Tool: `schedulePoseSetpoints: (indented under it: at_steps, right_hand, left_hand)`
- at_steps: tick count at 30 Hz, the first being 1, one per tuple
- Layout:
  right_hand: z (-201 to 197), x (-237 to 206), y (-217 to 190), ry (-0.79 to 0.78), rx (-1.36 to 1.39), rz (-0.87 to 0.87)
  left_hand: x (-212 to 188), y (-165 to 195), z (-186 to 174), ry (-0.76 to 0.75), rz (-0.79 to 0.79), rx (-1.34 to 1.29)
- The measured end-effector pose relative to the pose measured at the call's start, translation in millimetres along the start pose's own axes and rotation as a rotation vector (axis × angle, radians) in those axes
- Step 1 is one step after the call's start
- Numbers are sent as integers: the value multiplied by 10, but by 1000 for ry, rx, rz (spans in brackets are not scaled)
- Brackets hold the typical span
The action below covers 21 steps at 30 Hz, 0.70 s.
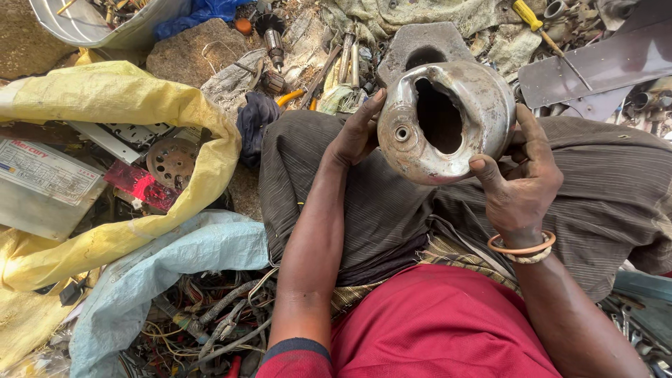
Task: The person sits on the ground and uses a hammer and chisel to strike and shape a metal component. They repeatedly reposition the object, inspect it, and continue hammering to modify its form.
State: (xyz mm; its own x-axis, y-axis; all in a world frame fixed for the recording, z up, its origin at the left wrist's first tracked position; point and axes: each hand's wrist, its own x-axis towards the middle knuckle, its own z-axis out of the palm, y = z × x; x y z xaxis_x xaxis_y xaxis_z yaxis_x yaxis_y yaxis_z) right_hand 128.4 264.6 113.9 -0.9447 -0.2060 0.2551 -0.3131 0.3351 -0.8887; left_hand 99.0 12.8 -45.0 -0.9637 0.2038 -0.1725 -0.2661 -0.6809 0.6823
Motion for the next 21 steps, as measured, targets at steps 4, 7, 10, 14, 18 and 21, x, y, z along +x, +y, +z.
schedulePoseSetpoints:
  at_steps: [4,7,10,14,18,21]
  right_hand:
    - [58,-29,-42,10,-62,-72]
    - [77,-33,-53,14,-209,-195]
    - [77,-25,-43,6,-321,-311]
    - [86,-11,-23,24,-519,-456]
    - [131,7,-15,22,-481,-381]
    - [164,53,28,15,-318,-282]
  left_hand:
    - [15,0,-32,-17,34,-91]
    - [37,-6,-56,-17,28,-146]
    - [66,-40,-88,-9,13,-162]
    - [111,-99,-109,42,6,-110]
    - [111,-56,-76,88,0,-130]
    - [78,72,2,35,15,-127]
